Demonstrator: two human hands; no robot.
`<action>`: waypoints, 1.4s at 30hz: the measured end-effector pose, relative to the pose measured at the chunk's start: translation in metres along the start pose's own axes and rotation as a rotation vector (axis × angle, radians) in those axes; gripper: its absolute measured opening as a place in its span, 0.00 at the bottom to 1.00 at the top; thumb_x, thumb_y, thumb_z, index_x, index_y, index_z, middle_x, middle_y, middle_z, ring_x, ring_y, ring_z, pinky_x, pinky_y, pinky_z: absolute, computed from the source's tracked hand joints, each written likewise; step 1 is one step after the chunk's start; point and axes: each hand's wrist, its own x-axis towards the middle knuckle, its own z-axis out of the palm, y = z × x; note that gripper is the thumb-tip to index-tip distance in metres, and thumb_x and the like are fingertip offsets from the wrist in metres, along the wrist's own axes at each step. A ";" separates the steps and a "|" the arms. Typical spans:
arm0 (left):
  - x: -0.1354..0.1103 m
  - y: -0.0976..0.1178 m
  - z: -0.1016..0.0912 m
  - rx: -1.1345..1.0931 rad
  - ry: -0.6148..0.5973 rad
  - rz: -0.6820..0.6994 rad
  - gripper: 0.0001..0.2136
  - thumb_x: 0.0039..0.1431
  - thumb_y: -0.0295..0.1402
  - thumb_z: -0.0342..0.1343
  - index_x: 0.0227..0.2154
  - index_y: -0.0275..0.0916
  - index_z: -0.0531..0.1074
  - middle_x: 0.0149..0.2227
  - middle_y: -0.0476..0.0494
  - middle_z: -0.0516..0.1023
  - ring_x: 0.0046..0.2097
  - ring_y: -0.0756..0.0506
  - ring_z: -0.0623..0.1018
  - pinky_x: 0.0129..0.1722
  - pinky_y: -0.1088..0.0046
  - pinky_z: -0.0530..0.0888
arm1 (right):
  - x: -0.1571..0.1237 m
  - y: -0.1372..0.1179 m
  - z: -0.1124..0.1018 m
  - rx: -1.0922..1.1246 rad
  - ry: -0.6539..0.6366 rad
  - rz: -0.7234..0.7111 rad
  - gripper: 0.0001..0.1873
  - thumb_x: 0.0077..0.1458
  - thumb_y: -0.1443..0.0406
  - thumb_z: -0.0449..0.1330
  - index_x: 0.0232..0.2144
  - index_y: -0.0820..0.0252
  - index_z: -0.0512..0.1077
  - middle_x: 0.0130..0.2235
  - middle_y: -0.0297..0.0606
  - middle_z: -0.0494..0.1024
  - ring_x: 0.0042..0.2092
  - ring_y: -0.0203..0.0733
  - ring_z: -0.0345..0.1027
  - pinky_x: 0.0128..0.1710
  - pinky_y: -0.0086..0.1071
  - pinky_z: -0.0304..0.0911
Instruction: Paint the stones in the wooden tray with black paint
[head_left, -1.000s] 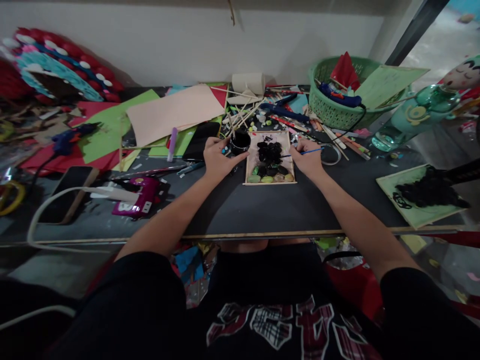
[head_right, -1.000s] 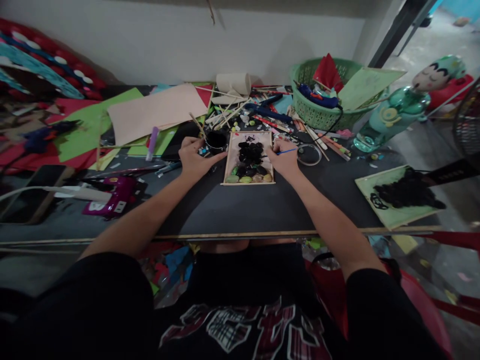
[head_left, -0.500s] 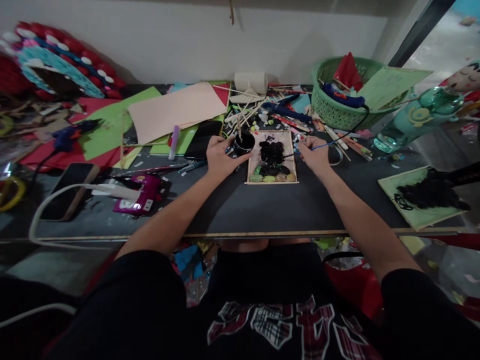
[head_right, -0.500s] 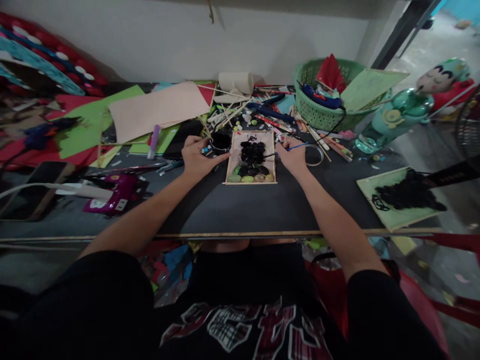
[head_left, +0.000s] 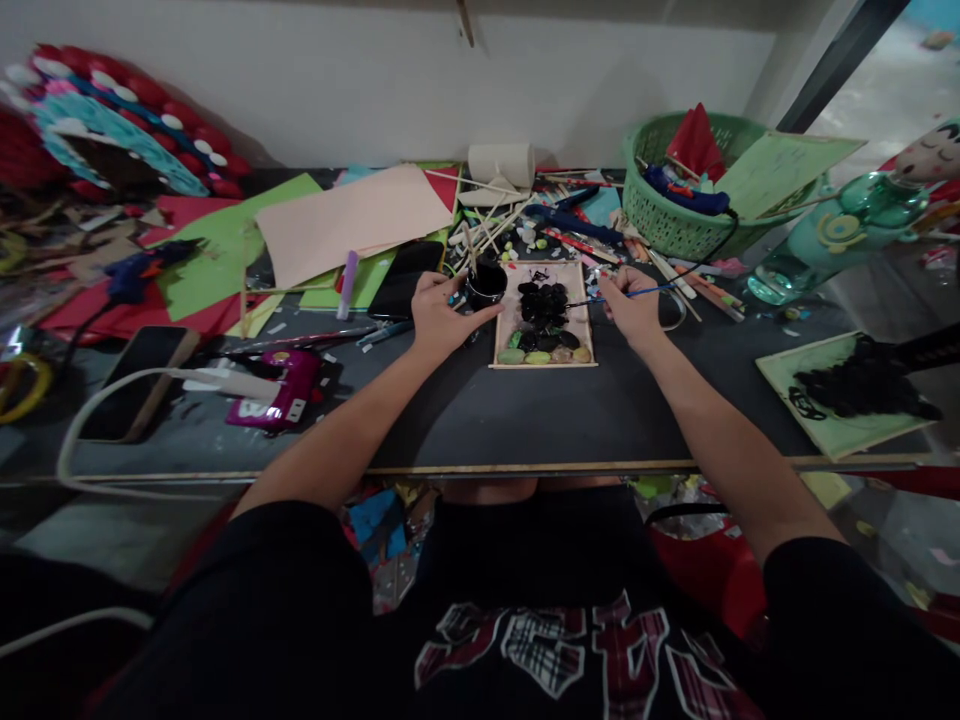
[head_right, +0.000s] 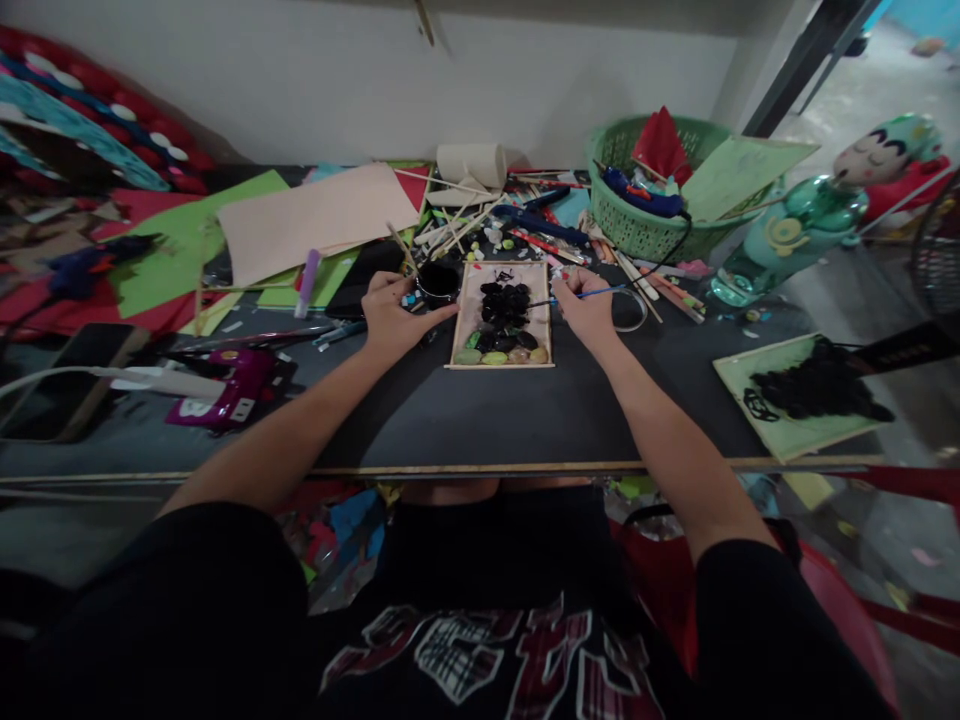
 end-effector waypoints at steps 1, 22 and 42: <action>0.000 0.000 0.000 -0.005 0.000 -0.012 0.32 0.40 0.64 0.66 0.36 0.40 0.76 0.32 0.46 0.68 0.40 0.41 0.73 0.43 0.62 0.74 | -0.001 -0.001 0.001 0.018 -0.005 0.019 0.24 0.51 0.59 0.63 0.17 0.53 0.51 0.15 0.24 0.57 0.18 0.30 0.53 0.20 0.29 0.47; 0.002 0.007 -0.004 -0.065 -0.042 -0.040 0.36 0.37 0.70 0.62 0.35 0.41 0.77 0.33 0.44 0.69 0.40 0.40 0.72 0.44 0.61 0.74 | -0.012 -0.016 0.000 -0.185 -0.087 -0.120 0.22 0.41 0.76 0.60 0.12 0.56 0.50 0.17 0.24 0.52 0.23 0.30 0.45 0.28 0.32 0.44; 0.003 0.004 -0.005 -0.022 -0.032 -0.006 0.35 0.38 0.69 0.63 0.33 0.40 0.77 0.31 0.45 0.68 0.39 0.41 0.73 0.42 0.62 0.74 | -0.011 -0.018 -0.003 -0.194 -0.115 -0.160 0.22 0.46 0.71 0.60 0.14 0.56 0.50 0.17 0.25 0.55 0.23 0.31 0.48 0.29 0.32 0.47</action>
